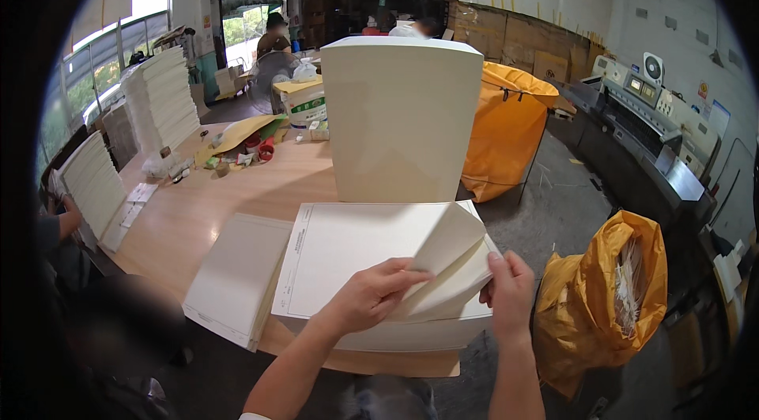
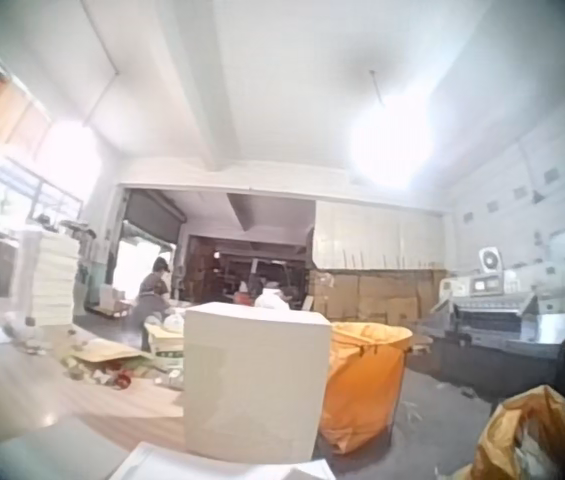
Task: The person repeatedly picks up stacks of white paper sheets from a table, flips them over, and places them back down. The action is performed continuously by hand without tools.
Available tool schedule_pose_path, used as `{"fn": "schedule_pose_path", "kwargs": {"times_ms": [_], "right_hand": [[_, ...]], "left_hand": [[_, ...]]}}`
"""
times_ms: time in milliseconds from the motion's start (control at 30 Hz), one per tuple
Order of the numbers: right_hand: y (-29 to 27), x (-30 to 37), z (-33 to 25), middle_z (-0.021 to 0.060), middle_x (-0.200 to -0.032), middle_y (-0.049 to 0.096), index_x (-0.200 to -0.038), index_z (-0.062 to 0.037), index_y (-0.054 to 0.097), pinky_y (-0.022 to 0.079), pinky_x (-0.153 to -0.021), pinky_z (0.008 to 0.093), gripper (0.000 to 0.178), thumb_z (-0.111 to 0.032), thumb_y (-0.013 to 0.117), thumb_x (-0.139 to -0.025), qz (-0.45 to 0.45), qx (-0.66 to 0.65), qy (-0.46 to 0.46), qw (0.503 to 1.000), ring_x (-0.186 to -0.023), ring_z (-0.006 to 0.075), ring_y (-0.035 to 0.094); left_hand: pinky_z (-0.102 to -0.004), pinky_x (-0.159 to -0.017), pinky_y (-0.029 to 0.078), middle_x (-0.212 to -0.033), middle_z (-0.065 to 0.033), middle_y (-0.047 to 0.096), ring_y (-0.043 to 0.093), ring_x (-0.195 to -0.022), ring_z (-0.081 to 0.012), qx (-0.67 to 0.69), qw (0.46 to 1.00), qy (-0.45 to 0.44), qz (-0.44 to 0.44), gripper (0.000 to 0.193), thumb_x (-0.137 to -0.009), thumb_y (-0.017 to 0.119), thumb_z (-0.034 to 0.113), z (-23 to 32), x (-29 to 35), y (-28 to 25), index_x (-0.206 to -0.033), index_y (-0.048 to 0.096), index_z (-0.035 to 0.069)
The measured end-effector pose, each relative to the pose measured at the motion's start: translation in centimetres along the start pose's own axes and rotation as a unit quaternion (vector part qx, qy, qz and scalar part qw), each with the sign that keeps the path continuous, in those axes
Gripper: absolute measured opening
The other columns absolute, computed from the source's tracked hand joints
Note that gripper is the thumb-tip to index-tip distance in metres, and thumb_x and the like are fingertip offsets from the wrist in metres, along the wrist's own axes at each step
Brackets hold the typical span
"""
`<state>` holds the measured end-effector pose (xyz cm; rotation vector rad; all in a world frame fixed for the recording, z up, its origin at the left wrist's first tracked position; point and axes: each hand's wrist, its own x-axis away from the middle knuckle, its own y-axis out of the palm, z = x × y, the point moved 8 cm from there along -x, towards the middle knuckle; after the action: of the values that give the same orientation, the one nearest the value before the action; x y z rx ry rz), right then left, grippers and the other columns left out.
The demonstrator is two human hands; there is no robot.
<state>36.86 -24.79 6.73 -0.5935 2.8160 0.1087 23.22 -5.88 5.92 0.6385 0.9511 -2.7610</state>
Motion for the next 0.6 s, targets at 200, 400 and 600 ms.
{"fn": "schedule_pose_path", "kwargs": {"times_ms": [200,400,600], "right_hand": [[0.7,0.2,0.6,-0.0003,-0.061,0.053,-0.073,-0.0125,0.049,0.041,-0.046,0.0258,0.038,-0.023,0.064,-0.107,-0.016,-0.185,0.075,0.98,-0.051,0.0101,0.056],[0.1,0.1,0.2,0.0003,-0.061,0.055,-0.073,-0.0128,0.05,0.042,-0.045,0.0254,0.038,-0.022,0.065,-0.107,0.0,-0.06,0.037,0.998,-0.051,0.0109,0.058],[0.7,-0.2,0.4,0.0021,-0.061,0.056,-0.073,-0.0123,0.051,0.045,-0.047,0.027,0.038,-0.023,0.06,-0.109,-0.023,-0.184,0.073,0.98,-0.052,0.0139,0.061]], "left_hand": [[-0.0418,-0.1,0.058,-0.133,-0.01,0.068,0.068,-0.12,-0.0322,-0.014,0.999,0.037,0.017,0.05,-0.086,0.092,0.026,1.0,0.0,-0.1,-0.129,0.071,0.012],[-0.0424,-0.1,0.058,-0.136,-0.0114,0.067,0.068,-0.121,-0.0331,0.027,0.997,0.008,0.07,0.046,-0.088,0.089,0.021,1.3,-0.3,-0.5,-0.129,0.071,0.012],[-0.0431,-0.101,0.058,-0.138,-0.0119,0.067,0.068,-0.121,-0.0341,-0.041,0.997,0.064,0.029,0.046,-0.087,0.089,0.017,2.0,-0.1,-0.1,-0.13,0.071,0.013]]}}
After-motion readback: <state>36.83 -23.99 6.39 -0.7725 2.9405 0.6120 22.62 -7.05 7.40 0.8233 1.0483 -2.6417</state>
